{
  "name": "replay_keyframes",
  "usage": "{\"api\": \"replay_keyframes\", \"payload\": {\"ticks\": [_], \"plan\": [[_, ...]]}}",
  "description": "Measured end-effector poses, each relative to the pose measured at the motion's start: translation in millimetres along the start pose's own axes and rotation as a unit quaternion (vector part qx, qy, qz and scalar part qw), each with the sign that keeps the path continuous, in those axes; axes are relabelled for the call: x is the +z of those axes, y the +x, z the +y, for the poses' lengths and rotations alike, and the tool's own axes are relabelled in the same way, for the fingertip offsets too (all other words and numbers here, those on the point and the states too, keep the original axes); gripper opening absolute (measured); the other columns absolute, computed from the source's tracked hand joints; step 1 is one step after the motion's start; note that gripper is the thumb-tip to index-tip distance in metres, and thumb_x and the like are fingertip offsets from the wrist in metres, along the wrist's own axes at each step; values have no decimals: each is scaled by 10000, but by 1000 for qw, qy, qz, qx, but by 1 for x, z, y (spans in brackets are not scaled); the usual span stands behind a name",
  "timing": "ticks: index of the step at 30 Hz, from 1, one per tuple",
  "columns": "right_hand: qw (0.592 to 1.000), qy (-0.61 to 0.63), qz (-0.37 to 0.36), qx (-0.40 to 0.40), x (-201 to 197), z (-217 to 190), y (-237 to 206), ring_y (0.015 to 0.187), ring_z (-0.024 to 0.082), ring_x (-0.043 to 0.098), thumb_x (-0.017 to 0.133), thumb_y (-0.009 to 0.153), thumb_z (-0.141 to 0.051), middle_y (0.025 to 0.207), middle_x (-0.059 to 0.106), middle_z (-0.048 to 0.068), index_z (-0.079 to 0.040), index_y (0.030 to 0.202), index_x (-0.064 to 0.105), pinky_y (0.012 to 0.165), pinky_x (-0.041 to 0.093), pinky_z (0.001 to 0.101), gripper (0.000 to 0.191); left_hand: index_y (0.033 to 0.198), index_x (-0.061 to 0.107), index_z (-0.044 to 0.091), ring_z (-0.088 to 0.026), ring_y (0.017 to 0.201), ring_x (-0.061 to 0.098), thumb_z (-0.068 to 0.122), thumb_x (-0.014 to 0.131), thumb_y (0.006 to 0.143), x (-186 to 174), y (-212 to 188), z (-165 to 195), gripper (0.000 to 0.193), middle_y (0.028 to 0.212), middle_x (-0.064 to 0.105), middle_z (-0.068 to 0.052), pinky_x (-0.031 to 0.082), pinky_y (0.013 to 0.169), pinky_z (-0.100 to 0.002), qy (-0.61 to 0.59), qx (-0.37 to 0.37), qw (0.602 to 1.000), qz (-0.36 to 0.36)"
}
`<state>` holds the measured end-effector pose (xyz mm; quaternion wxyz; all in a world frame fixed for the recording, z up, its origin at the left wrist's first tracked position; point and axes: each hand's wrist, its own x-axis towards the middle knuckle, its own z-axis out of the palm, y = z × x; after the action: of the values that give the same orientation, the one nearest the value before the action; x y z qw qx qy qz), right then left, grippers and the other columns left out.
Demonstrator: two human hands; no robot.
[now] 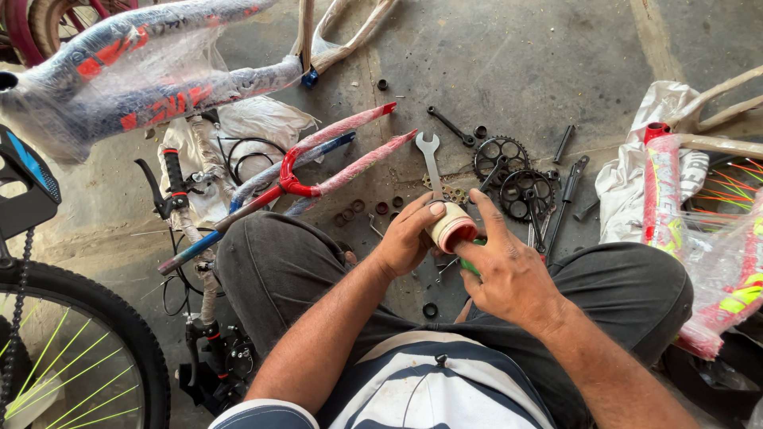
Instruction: The person sits on the workshop floor and packs green grease into small bicycle bearing races by hand, picking each race from the floor, filling it with grease from a container, and setting it aside. They then handle a wooden dowel and hammer near a plastic-wrapped bicycle frame.
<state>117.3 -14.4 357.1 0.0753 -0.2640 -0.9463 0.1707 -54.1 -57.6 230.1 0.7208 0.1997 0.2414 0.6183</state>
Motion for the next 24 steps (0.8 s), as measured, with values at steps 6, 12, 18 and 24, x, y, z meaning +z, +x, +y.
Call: {"api": "replay_keyframes", "payload": {"ticks": [6,12,18,24], "plan": [[998,12,15,58,6,6,-5,1076,398,681,814,695,-100,1564,299,302,26,1128,664,877,588,427,476,1372,510,12,-141,1004,630,272,635,1001,1,-1,-4,470,1139,652,-79,528,834,-281,69,31,996,37],[963,253,-5,89,26,12,-14,1178,405,621,864,647,-98,1516,345,259,-11,1330,551,958,557,439,756,1393,474,9,-130,1111,575,250,717,956,5,-5,1,555,1187,615,-64,502,977,-303,186,94,978,22],[702,693,-36,161,32,33,-26,1214,301,646,767,759,25,1445,487,231,-94,1518,361,980,573,399,868,1178,503,72,-108,943,528,225,735,912,-8,2,-1,384,1014,542,-14,477,810,-271,153,101,981,68],[787,582,199,59,35,37,-31,1310,301,579,730,807,91,1667,216,115,-116,1477,273,940,620,416,836,1060,486,83,-94,931,479,224,758,914,-16,5,-15,339,979,497,5,428,834,-261,87,108,988,67]]}}
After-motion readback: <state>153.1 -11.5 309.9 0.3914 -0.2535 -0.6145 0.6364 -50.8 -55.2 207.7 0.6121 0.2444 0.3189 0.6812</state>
